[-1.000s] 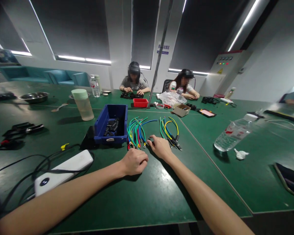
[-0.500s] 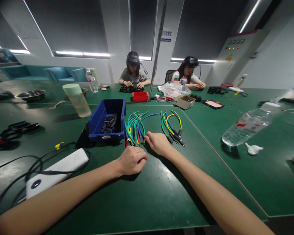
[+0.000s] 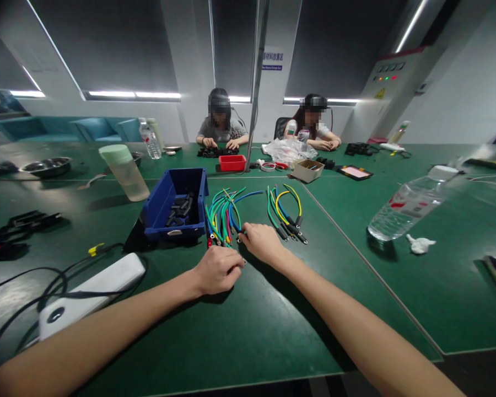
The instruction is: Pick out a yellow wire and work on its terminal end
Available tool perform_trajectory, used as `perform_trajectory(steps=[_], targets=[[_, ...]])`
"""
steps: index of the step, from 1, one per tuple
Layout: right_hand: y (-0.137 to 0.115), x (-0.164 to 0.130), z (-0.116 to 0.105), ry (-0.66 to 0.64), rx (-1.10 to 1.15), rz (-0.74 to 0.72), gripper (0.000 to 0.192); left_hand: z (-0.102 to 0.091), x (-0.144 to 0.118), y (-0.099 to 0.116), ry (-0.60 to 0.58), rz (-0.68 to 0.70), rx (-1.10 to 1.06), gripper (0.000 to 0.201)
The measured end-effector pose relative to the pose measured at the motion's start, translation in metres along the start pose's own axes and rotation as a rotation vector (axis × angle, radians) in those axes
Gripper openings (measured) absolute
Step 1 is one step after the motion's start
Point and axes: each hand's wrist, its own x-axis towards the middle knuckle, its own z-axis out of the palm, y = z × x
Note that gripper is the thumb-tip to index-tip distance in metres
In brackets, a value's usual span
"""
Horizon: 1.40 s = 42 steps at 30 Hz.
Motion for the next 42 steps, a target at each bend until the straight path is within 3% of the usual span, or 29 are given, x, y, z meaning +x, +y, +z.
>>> perform_trajectory(steps=[11, 27, 42], targets=[[0.0, 0.0, 0.009, 0.075, 0.091, 0.056, 0.028, -0.002, 0.0, 0.0, -0.014, -0.005, 0.013, 0.013], [-0.004, -0.007, 0.013, 0.452, 0.451, -0.04, 0.027, 0.0, 0.0, 0.0, -0.018, -0.01, -0.032, 0.013], [-0.013, -0.012, 0.008, 0.373, 0.624, -0.074, 0.021, -0.001, 0.001, 0.0, -0.032, 0.001, -0.006, 0.014]])
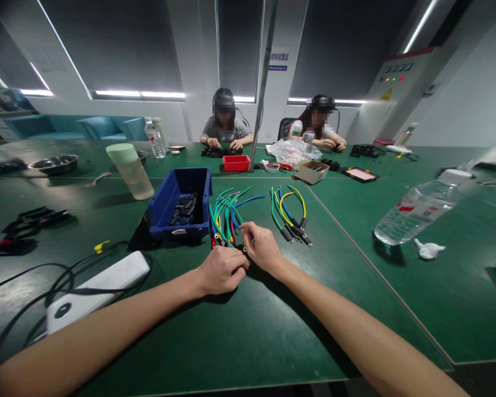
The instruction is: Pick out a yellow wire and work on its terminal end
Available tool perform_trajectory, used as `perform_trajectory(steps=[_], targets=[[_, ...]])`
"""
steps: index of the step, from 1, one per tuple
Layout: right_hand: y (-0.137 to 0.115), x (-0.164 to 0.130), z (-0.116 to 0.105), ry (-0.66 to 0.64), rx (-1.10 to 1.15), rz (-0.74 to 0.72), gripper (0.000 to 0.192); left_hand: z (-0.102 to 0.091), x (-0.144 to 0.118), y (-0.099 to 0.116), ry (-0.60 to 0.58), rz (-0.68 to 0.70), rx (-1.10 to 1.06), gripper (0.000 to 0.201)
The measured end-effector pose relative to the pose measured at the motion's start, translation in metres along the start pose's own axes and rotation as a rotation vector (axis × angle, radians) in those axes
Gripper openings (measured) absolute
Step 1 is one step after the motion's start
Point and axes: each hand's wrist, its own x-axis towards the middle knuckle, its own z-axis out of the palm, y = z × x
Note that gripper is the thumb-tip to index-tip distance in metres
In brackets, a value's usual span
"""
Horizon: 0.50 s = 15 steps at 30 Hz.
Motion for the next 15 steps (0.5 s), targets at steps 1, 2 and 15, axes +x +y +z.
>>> perform_trajectory(steps=[1, 2, 15], targets=[[-0.0001, -0.0001, 0.0, 0.001, 0.001, 0.0, 0.021, 0.0002, 0.0, -0.0001, -0.001, -0.001, 0.001, 0.014], [-0.0001, -0.0002, 0.0, 0.003, 0.001, 0.001, 0.021, 0.0004, -0.0001, -0.0002, -0.003, -0.003, 0.001, 0.014], [0.0008, -0.0014, 0.0016, -0.007, -0.05, -0.017, 0.019, 0.0017, 0.0003, -0.0013, -0.007, 0.01, 0.01, 0.015]])
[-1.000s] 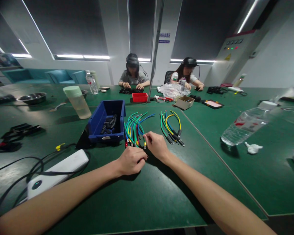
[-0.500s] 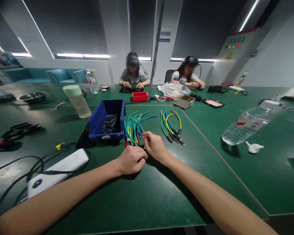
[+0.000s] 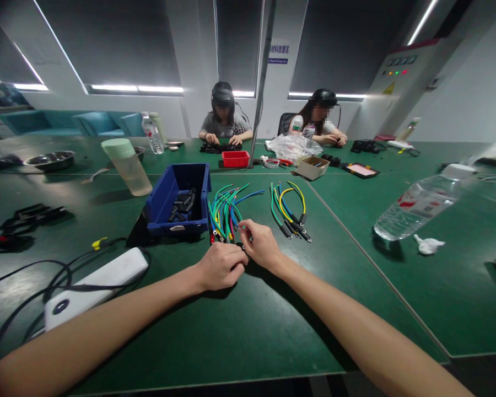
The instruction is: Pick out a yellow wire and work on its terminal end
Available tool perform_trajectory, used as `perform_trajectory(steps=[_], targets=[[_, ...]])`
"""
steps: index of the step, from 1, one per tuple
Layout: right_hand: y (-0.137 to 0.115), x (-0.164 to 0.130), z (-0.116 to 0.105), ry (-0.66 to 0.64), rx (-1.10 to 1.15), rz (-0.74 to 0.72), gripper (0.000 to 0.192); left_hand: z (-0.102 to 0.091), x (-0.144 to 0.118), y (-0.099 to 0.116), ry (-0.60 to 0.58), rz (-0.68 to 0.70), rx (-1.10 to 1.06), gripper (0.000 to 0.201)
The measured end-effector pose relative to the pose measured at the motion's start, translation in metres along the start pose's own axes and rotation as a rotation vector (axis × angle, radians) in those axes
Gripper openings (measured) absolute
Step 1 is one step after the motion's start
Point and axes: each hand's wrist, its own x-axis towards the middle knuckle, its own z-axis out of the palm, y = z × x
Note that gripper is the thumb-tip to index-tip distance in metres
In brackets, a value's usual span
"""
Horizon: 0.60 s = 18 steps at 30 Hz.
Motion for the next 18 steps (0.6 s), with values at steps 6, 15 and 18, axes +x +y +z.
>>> perform_trajectory(steps=[6, 15, 18], targets=[[0.0011, 0.0004, 0.0019, -0.061, 0.03, -0.038, 0.016, -0.0026, 0.001, 0.001, -0.006, 0.0, 0.002, 0.015], [0.0034, -0.0002, 0.004, -0.086, 0.031, -0.044, 0.016, -0.0027, 0.0019, 0.002, -0.011, -0.019, -0.023, 0.016], [0.004, -0.0005, 0.004, -0.106, 0.003, -0.05, 0.017, -0.0025, 0.0017, 0.0016, -0.013, -0.014, -0.019, 0.015]])
